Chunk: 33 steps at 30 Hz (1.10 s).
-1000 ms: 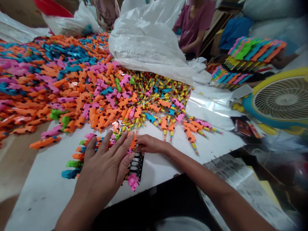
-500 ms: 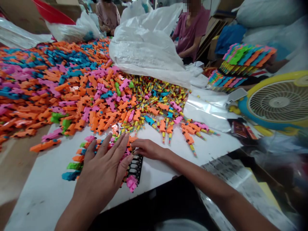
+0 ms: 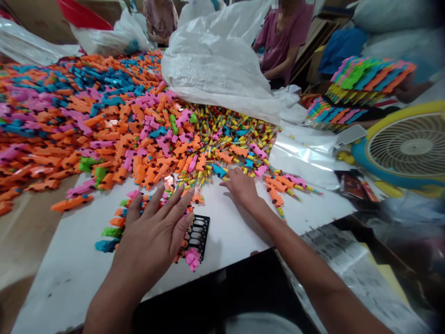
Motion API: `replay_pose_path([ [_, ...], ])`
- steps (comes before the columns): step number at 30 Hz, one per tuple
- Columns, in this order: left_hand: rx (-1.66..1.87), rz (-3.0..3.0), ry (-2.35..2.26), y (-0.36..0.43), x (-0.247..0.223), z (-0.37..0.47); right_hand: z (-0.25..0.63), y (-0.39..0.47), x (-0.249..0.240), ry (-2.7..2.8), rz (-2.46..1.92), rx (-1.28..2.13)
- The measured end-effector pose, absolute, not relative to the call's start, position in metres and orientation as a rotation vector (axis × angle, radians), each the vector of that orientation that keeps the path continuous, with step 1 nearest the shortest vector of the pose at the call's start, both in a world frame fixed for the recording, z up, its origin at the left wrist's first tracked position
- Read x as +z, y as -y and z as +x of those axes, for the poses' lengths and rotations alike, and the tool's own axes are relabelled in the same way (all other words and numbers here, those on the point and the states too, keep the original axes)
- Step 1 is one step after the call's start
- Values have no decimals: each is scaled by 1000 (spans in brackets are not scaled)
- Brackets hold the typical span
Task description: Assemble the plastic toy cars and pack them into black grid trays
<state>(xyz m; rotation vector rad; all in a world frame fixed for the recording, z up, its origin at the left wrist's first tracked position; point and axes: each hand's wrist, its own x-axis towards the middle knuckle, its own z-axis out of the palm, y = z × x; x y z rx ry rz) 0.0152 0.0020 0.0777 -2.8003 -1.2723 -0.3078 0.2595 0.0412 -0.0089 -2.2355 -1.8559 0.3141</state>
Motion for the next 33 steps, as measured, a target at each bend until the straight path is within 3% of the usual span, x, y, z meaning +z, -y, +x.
replay_pose_path([
  [8,-323,-2736,1271,3,83,17,263,-20,-7,1828,-2221,409],
  [15,-369,-2687,1300,22,74,29,222,54,-25,1371,-1180,1450],
  [17,-359,-2690,1291,21,73,28,211,61,-33,1342,-970,1616],
  [25,-355,-2728,1279,21,75,27,204,56,-33,2091,-1016,1106],
  [29,-357,-2707,1313,22,75,30,205,51,-22,2257,-1071,1016],
  [33,-352,-2721,1308,22,77,31,235,33,-14,1914,-1901,657],
])
